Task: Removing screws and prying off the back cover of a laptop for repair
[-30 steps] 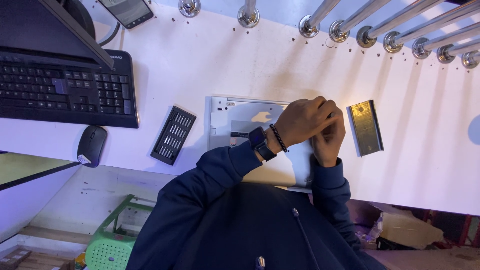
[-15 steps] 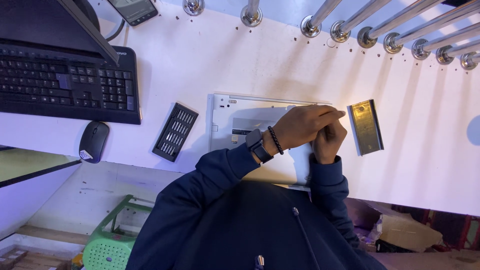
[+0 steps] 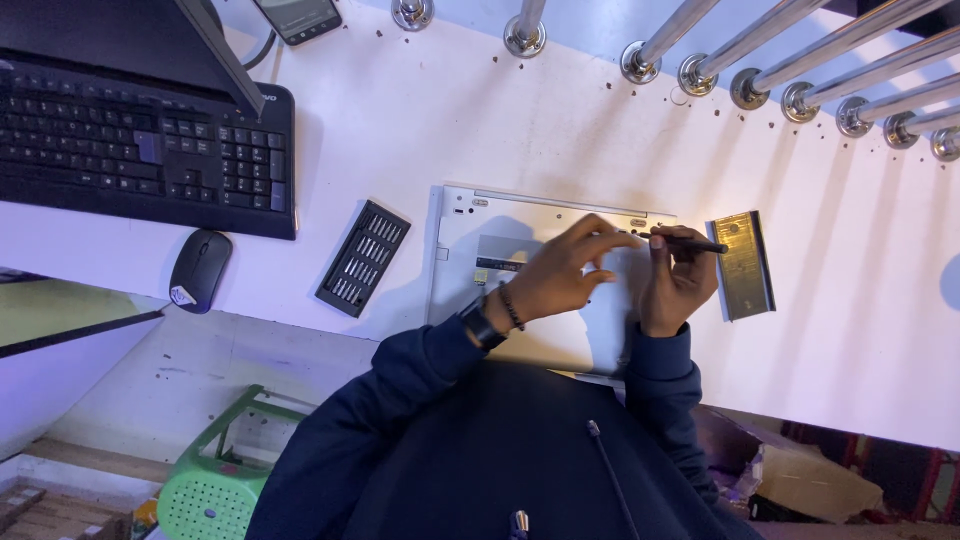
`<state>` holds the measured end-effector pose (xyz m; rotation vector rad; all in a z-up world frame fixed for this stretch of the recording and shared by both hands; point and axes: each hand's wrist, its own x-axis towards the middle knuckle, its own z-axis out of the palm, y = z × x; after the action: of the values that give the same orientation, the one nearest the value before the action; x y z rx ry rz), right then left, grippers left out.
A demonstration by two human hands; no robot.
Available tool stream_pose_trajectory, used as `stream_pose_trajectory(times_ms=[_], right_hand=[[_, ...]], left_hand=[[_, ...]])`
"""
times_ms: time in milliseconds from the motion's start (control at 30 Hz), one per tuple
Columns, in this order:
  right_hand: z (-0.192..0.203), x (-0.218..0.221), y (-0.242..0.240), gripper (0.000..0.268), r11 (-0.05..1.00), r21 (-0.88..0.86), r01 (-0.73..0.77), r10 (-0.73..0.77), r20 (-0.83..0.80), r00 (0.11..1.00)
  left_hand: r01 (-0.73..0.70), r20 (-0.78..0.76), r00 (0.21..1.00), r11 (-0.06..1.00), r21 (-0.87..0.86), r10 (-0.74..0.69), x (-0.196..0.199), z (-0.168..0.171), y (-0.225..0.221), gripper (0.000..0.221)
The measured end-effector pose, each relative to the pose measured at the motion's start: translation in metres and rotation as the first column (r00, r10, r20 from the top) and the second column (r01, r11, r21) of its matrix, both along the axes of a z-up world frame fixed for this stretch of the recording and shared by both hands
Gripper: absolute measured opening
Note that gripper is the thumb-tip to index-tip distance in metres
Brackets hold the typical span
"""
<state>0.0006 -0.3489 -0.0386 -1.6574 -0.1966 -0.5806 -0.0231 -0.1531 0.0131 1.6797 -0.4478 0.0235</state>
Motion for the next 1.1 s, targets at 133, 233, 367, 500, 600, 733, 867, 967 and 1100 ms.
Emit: stream_pose_trajectory(times_ms=[133, 233, 367, 500, 600, 733, 867, 967, 1100], right_hand=[[0.025, -0.012, 0.027, 0.034, 0.998, 0.066, 0.012, -0.006, -0.088, 0.996], [0.036, -0.016, 0.053, 0.037, 0.998, 0.029, -0.053, 0.058, -0.211, 0.976], [0.041, -0.018, 0.104, 0.037, 0.963, 0.016, -0.271, 0.265, -0.267, 0.927], [0.058, -0.013, 0.149, 0.029, 0.903, -0.014, -0.429, 0.409, -0.269, 0.872], [0.062, -0.003, 0.169, 0.023, 0.878, -0.011, -0.479, 0.462, -0.245, 0.852], [0.059, 0.004, 0.184, 0.02, 0.861, -0.047, -0.506, 0.487, -0.212, 0.847], [0.054, 0.007, 0.19, 0.013, 0.847, -0.156, -0.508, 0.487, -0.152, 0.86], [0.054, 0.007, 0.192, 0.011, 0.848, -0.165, -0.504, 0.487, -0.133, 0.863], [0.045, 0.01, 0.19, 0.007, 0.839, -0.176, -0.514, 0.5, -0.123, 0.858]], left_hand=[[-0.078, -0.057, 0.995, 0.996, 0.033, 0.079, -0.035, 0.001, 0.068, 0.042], [-0.195, -0.144, 0.968, 0.978, 0.072, 0.204, -0.054, -0.011, 0.108, 0.037], [-0.307, -0.154, 0.931, 0.939, 0.153, 0.33, -0.071, -0.005, 0.133, 0.026], [-0.384, -0.152, 0.907, 0.92, 0.079, 0.392, -0.081, 0.001, 0.132, 0.022], [-0.451, -0.16, 0.882, 0.893, -0.005, 0.444, -0.09, -0.014, 0.128, 0.029], [-0.485, -0.112, 0.87, 0.874, -0.024, 0.48, -0.092, -0.013, 0.128, 0.026], [-0.478, -0.004, 0.878, 0.877, -0.053, 0.479, -0.091, -0.016, 0.127, 0.027], [-0.465, 0.029, 0.884, 0.884, -0.059, 0.467, -0.089, -0.014, 0.128, 0.028], [-0.473, 0.034, 0.879, 0.88, -0.052, 0.475, -0.087, -0.022, 0.126, 0.028]])
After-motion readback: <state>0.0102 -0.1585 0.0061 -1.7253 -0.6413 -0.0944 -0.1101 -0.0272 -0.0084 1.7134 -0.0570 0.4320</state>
